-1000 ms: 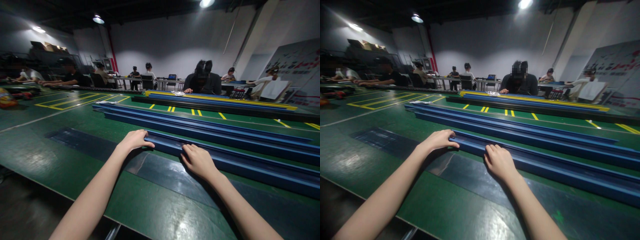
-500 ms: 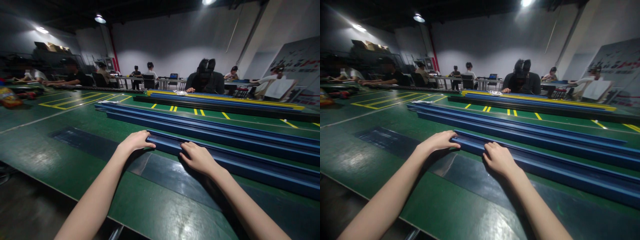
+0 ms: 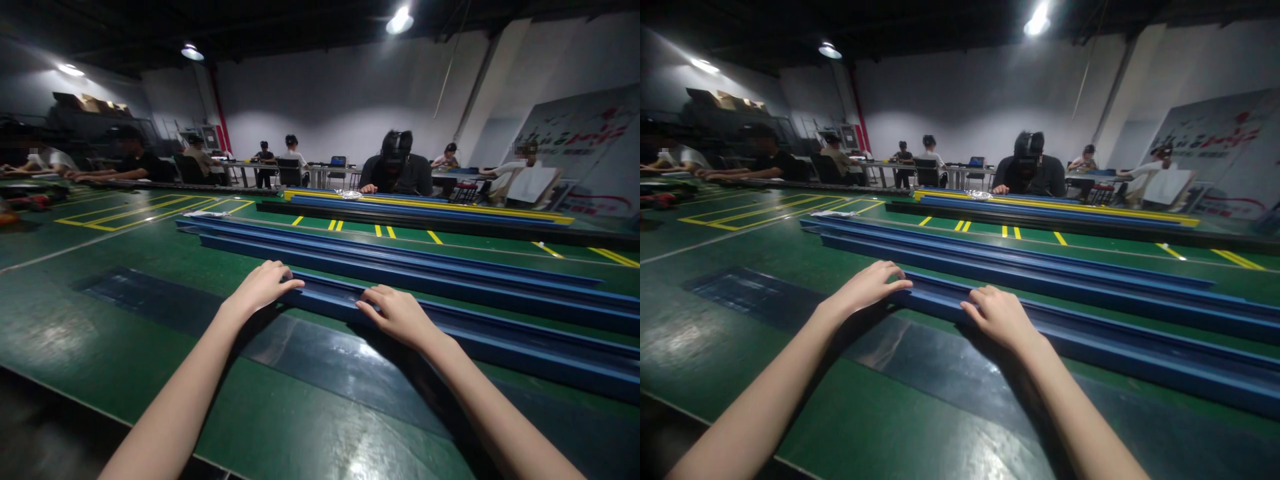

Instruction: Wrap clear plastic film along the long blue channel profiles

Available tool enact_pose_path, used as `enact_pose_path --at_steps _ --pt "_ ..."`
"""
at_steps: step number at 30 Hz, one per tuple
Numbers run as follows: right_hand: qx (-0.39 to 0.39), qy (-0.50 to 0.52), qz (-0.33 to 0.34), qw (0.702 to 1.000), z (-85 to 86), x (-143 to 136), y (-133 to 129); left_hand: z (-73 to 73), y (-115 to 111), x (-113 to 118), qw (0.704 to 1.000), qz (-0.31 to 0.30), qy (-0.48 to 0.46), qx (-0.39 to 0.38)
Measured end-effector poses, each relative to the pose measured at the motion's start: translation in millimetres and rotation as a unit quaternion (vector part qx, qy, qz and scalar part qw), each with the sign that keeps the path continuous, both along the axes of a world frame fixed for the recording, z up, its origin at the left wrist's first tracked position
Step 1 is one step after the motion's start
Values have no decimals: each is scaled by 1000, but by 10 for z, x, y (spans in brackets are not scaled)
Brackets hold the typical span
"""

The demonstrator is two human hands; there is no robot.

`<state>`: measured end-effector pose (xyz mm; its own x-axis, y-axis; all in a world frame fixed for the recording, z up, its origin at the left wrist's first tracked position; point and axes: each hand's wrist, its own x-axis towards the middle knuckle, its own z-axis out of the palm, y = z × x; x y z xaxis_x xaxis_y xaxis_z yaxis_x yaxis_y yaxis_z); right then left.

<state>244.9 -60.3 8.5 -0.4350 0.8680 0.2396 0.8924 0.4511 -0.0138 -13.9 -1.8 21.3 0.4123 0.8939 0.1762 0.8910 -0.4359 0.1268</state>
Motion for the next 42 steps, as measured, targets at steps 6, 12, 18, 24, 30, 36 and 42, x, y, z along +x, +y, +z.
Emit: enact_pose_path --at_steps 6,12,18,24,30,36,42 --pt "113 -46 -34 992 -39 431 -88 -87 5 310 990 -109 -53 69" --pt "154 -32 -72 985 -126 887 -208 -138 -65 808 977 -178 -33 113" --pt "116 -51 -128 984 -245 1073 -255 -158 -178 1502 969 -218 13 116" --pt "118 -71 -129 982 -273 1059 -258 -282 -274 1862 978 -174 21 112" --pt "135 -69 -146 978 -252 1017 -259 -300 -257 1849 976 -172 25 130" --pt "170 -86 -131 973 -237 999 -270 -307 -223 1853 976 -172 22 131" --pt "259 -55 -98 959 -296 1033 -309 -289 -49 1692 982 -137 36 128"
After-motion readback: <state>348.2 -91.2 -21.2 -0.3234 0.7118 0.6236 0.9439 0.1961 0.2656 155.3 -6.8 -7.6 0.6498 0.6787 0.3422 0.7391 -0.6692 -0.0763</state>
